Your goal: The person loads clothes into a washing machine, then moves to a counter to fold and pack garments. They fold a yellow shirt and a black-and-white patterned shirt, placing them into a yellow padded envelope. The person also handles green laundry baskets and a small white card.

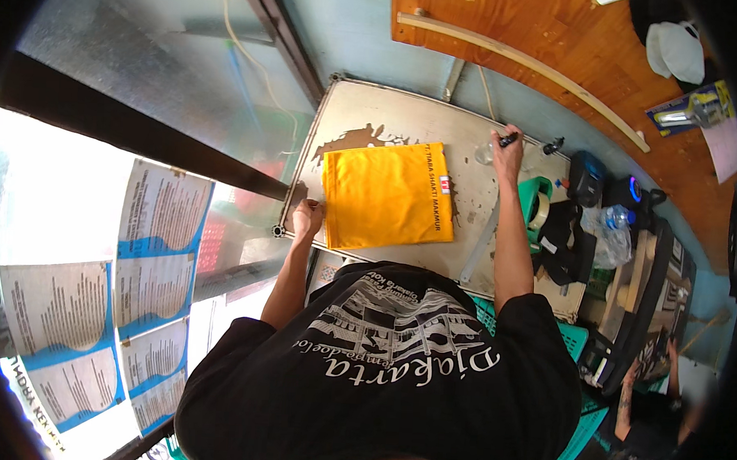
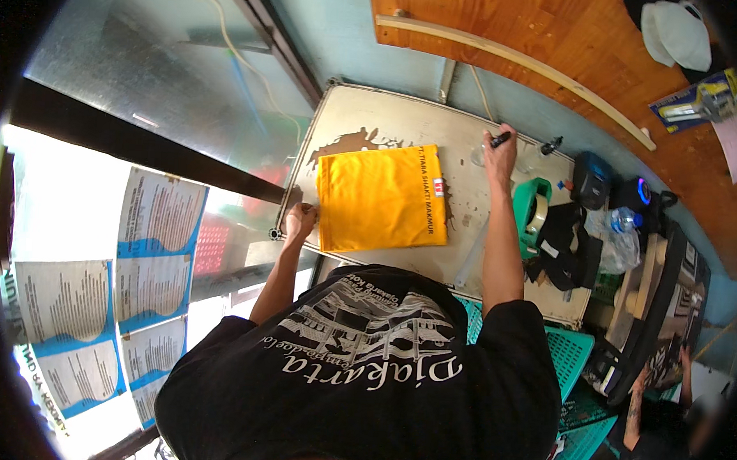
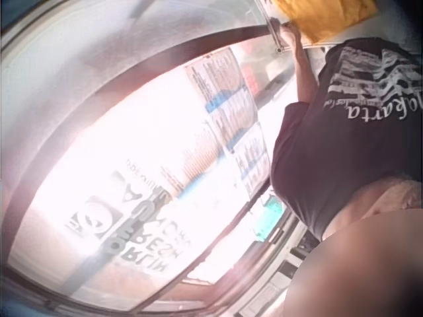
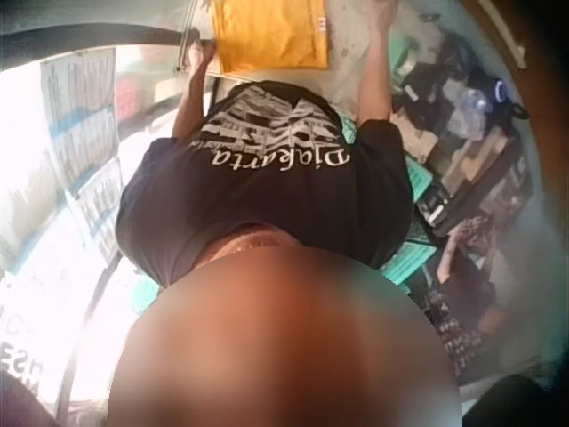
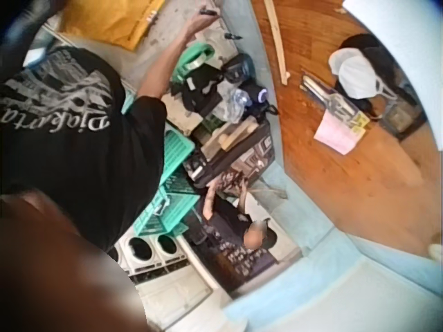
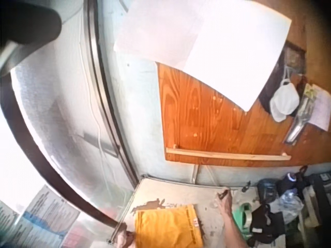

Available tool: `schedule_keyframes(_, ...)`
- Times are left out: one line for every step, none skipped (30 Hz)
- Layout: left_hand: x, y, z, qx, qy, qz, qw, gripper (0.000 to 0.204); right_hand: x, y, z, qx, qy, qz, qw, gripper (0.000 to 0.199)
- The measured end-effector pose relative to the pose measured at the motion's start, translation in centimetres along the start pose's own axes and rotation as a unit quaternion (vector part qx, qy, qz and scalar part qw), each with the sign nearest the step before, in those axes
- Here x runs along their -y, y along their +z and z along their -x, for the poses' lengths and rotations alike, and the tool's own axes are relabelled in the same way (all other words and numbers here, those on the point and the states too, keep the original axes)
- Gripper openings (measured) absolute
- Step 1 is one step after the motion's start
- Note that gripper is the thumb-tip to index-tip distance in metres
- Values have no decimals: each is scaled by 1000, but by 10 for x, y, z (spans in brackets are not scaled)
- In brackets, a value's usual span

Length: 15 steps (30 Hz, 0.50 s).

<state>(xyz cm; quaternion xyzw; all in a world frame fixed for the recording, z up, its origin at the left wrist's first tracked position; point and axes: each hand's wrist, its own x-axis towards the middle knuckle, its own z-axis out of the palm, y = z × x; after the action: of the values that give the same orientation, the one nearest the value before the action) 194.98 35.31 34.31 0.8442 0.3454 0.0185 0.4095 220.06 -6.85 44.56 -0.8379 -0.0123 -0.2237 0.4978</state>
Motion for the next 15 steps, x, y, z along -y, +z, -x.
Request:
schedule_keyframes(-7, 1, 0, -10, 31, -53, 998, 28, -5, -5, 3, -3, 3, 41, 999, 48)
schedule_keyframes(-9, 0, 3, -6, 23, -44, 999, 28, 1, -8, 5, 7, 16, 47, 999, 51)
schedule_keyframes(-10, -2, 5, -1, 16, -35, 999, 28, 6, -9, 8, 15, 30, 54, 998, 54)
schedule_keyframes(-4, -2, 3, -8, 13, -27, 1000, 27, 0, -6, 12, 12, 10, 77, 997, 53)
schedule_keyframes(-9, -2, 6, -9, 15, -36, 999, 27, -5, -9, 17, 5, -8, 105, 994, 52)
schedule_keyframes(-13, -3, 9, -10, 17, -46, 999, 26, -11, -15, 23, 41, 18, 142, 989, 51)
schedule_keyframes(-18, -4, 11, -10, 21, -56, 998, 26, -17, -21, 30, 78, 41, 180, 980, 50)
schedule_keyframes(-15, -8, 12, -25, 21, -64, 997, 26, 0, -29, 38, 165, 105, 219, 956, 47)
schedule_keyframes(-16, -7, 10, -27, 31, -70, 997, 26, 9, -45, 45, 239, 174, 262, 919, 45)
schedule_keyframes(-17, -5, 9, -29, 42, -76, 996, 26, -17, -36, 65, 274, 197, 214, 917, 42)
schedule_keyframes(-38, -8, 14, -9, 31, -82, 996, 24, -45, -37, 86, 296, 226, 171, 912, 39)
schedule_keyframes(-31, -8, 15, -21, 25, -96, 995, 23, -36, -26, 103, 303, 222, 169, 911, 38)
schedule_keyframes(-26, -7, 14, -31, 21, -111, 993, 23, -19, -12, 125, 308, 220, 168, 910, 38)
schedule_keyframes(-27, -4, 13, -26, 19, -121, 992, 23, -20, -5, 143, 300, 193, 179, 917, 35)
schedule_keyframes(-27, -3, 11, -24, 16, -134, 991, 24, -23, 1, 159, 294, 164, 188, 923, 33)
